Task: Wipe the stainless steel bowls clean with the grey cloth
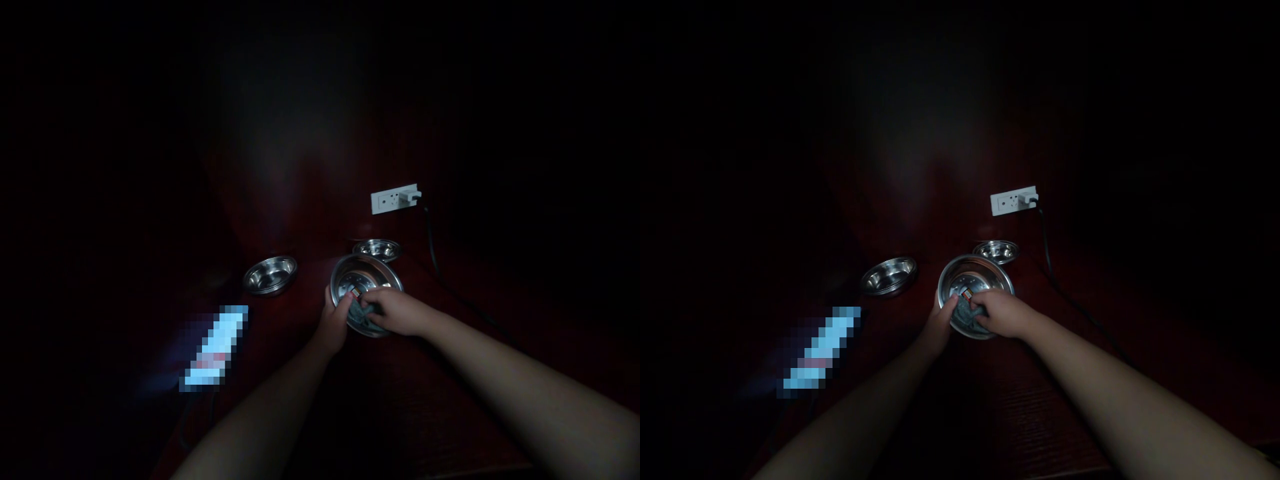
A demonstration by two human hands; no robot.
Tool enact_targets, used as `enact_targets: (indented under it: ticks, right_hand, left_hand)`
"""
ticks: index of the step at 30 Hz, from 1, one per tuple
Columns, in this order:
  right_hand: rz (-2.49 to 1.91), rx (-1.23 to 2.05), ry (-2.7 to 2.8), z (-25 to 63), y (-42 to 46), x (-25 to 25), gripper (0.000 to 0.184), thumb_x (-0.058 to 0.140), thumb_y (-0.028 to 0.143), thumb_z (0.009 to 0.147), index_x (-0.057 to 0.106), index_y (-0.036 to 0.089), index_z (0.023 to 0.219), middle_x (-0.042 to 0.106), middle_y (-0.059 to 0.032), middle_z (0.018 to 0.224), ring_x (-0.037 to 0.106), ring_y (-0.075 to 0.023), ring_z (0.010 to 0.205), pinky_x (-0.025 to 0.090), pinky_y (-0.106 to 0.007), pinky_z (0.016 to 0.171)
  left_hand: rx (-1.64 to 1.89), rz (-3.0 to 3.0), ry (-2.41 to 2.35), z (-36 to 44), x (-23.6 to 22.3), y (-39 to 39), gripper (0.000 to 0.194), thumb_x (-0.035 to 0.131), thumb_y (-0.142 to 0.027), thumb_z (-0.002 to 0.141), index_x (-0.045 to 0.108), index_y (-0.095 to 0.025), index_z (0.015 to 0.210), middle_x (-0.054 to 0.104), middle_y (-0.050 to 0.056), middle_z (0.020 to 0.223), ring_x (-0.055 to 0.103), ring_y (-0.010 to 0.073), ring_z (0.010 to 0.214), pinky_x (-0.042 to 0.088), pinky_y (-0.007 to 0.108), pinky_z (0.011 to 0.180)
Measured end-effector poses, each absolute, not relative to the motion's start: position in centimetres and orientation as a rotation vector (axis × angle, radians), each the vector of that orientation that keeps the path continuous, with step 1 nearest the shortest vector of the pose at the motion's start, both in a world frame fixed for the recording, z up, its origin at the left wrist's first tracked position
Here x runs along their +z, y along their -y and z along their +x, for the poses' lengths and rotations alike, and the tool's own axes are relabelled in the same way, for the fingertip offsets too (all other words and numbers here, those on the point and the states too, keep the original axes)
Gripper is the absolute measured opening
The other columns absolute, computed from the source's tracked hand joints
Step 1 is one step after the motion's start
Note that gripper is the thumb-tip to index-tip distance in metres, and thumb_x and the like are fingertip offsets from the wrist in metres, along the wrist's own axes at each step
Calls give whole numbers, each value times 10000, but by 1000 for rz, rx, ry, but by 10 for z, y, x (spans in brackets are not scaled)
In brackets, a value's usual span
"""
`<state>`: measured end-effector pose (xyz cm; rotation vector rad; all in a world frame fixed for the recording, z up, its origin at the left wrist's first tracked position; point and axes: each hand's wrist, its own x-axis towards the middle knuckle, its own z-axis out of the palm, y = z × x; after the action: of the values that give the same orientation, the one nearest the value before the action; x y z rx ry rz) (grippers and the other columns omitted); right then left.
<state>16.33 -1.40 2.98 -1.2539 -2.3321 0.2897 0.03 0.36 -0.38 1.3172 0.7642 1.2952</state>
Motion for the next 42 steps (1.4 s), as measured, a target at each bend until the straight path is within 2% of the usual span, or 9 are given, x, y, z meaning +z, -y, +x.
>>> enact_targets:
  ticks: [4,14,21,28,33,42]
  right_hand:
    - [-1192,309,2329,162,14,31,112,568,166,706,608,184,809,629,-38,825,563,-172,796,412,-283,749]
    - [-1171,97,2245,161,14,34,84,559,188,758,606,178,826,611,-65,882,541,-195,897,410,-328,826]
    - [-1355,-60,2216,165,9,35,172,531,173,773,643,173,904,630,-79,917,534,-206,891,407,-329,827]
    - [-1416,-54,2218,165,9,35,194,521,196,784,652,171,925,632,-79,942,547,-203,902,407,-317,846]
    - [-1381,-58,2208,164,12,35,204,541,199,777,641,189,954,633,-75,971,548,-211,921,414,-330,852]
    - [-1369,-51,2228,165,11,35,204,535,201,779,641,196,953,634,-79,974,551,-222,943,419,-350,861]
  left_hand:
    - [1252,1305,-746,0,1,-1,469,539,-399,787,439,-193,1196,573,88,1165,531,212,1077,368,366,967]
    - [1133,1319,-638,2,7,7,563,640,-327,715,421,-159,1205,526,125,1239,486,258,1152,384,408,962]
    - [1179,1375,-670,1,9,10,656,651,-289,705,338,-194,1273,543,106,1208,518,228,1102,376,401,966]
    - [1206,1345,-662,0,8,8,632,637,-257,709,344,-192,1264,544,96,1208,518,215,1097,384,374,957]
    - [1252,1181,-667,1,9,6,564,554,-241,729,361,-201,1257,567,80,1184,533,228,1083,412,376,921]
    - [1253,1130,-667,2,5,8,599,561,-175,654,394,-191,1228,594,69,1140,549,214,1049,432,345,895]
